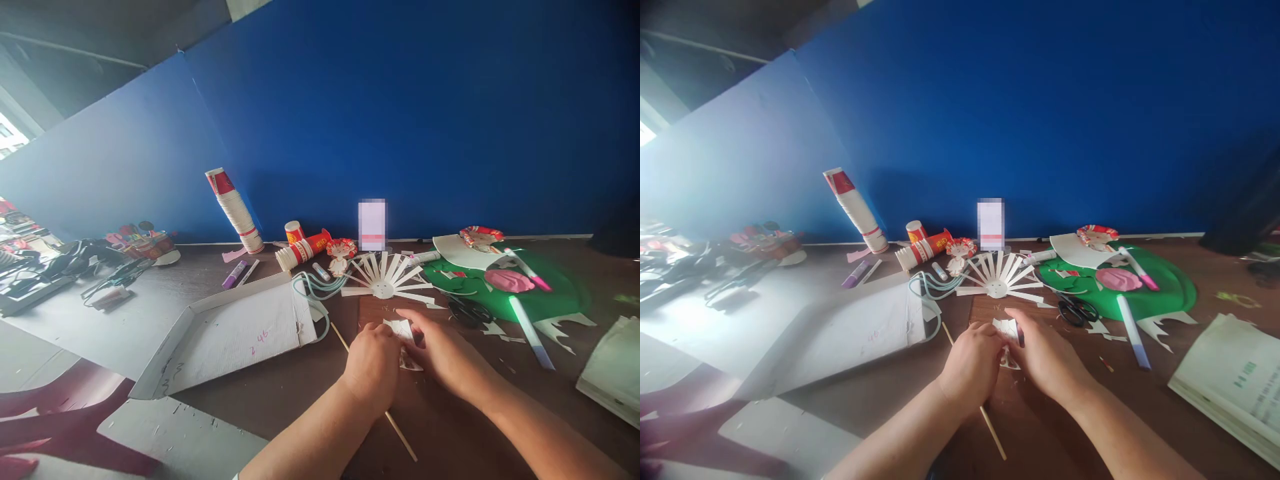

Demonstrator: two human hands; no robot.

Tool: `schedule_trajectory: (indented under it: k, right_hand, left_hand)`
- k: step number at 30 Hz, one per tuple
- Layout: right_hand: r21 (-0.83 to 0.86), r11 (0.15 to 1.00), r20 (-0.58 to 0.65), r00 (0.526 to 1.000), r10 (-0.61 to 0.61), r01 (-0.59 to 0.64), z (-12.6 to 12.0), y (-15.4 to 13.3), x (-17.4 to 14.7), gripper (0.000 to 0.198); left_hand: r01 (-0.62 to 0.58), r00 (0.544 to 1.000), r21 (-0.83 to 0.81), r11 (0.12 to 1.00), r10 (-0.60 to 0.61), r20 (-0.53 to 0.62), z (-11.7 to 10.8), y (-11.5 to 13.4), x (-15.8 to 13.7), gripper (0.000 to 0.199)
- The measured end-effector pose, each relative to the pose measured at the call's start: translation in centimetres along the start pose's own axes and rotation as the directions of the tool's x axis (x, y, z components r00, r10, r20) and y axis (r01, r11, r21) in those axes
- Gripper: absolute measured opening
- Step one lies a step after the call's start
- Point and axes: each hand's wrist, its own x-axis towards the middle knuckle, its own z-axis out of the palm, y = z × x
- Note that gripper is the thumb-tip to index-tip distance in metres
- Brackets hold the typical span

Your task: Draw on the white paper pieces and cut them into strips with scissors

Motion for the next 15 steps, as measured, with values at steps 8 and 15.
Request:
schedule_trajectory:
  k: [8,15]
  right_hand:
    - [-0.067,0.998,0.004,1.000,0.014,-0.014,-0.7,1.1,0.0,0.047]
    - [-0.088,0.960,-0.328,0.918,0.223,-0.265,-9.3,4.9,0.5,0.044]
  left_hand:
    - [-0.031,0.997,0.105,0.994,0.023,0.070,0.4,0.5,0.1,0.026]
    - [-0.047,0.997,0.120,0.992,0.039,0.065,0.2,0.4,0.0,0.024]
